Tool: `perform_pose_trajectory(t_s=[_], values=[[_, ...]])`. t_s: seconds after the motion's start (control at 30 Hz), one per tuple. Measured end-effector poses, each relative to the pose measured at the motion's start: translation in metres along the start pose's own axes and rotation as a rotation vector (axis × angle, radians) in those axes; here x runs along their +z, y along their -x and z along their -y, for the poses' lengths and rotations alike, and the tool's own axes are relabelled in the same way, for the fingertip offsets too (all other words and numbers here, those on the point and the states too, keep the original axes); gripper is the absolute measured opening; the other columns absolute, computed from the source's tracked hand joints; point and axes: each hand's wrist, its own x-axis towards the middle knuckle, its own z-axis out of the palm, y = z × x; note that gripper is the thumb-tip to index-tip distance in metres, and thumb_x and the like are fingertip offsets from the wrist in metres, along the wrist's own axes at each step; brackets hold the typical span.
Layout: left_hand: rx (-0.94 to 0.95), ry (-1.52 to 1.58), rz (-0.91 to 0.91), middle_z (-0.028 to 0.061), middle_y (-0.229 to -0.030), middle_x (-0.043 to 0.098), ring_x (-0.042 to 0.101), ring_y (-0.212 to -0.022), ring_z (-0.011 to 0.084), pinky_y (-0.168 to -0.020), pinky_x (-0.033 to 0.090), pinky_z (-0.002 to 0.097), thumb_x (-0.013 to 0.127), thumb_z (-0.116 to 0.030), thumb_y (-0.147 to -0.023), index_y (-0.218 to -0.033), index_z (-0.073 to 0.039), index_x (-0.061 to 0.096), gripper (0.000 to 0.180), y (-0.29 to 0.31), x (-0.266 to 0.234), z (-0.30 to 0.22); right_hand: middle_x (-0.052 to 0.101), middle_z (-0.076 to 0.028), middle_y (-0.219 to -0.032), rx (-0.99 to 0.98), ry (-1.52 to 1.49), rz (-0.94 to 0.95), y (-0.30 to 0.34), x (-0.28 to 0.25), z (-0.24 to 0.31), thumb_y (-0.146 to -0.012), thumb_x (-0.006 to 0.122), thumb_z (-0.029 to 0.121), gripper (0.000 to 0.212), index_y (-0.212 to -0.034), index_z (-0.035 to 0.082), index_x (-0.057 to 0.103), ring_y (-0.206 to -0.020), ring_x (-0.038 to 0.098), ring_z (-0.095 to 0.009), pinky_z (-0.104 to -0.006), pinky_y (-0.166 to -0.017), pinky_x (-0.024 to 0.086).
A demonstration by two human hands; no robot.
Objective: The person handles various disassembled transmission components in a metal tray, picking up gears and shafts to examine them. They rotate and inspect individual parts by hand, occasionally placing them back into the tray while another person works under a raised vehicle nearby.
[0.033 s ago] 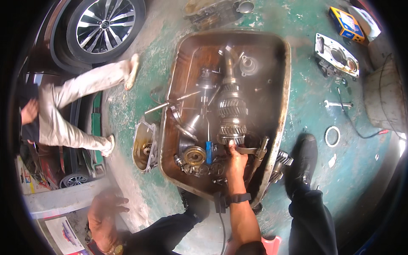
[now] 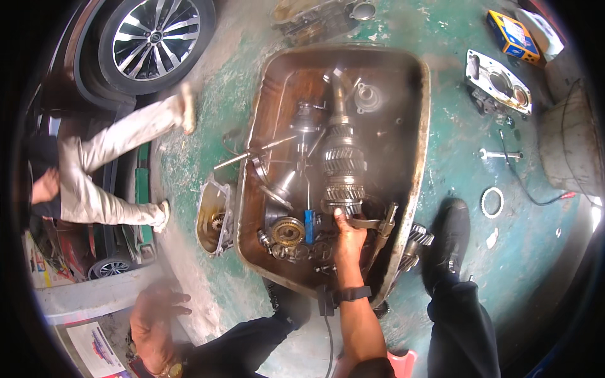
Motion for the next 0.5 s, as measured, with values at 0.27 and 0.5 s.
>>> perform_pose_trajectory(t_s=[0.27, 0.5], values=[[0.028, 0.032, 0.023, 0.0212, -0.123, 0.058, 0.065, -0.097, 0.0337, -0.074, 0.055, 0.0385, 0.07, -0.023, -0.082, -0.122, 0.005, 0.055, 0.051, -0.001, -0.003, 0.003, 0.068, -0.01, -0.098, 0.287, -0.138, 0.066, -0.004, -0.009, -0.003, -0.095, 0.058, 0.04, 0.043, -0.115, 0.002, 0.058, -0.084, 0.065, -0.02, -0.0361, -0.077, 0.053], [-0.004, 0.0, 0.01, 0.0212, -0.121, 0.059, 0.066, -0.094, 0.0321, -0.072, 0.056, 0.0367, 0.07, -0.022, -0.082, -0.121, 0.006, 0.055, 0.05, -0.003, -0.003, 0.003, 0.066, -0.015, -0.1, 0.459, -0.295, -0.047, 0.006, -0.018, -0.015, -0.101, 0.025, 0.051, 0.057, -0.118, 0.006, 0.055, -0.079, 0.065, -0.026, -0.0412, -0.069, 0.054]])
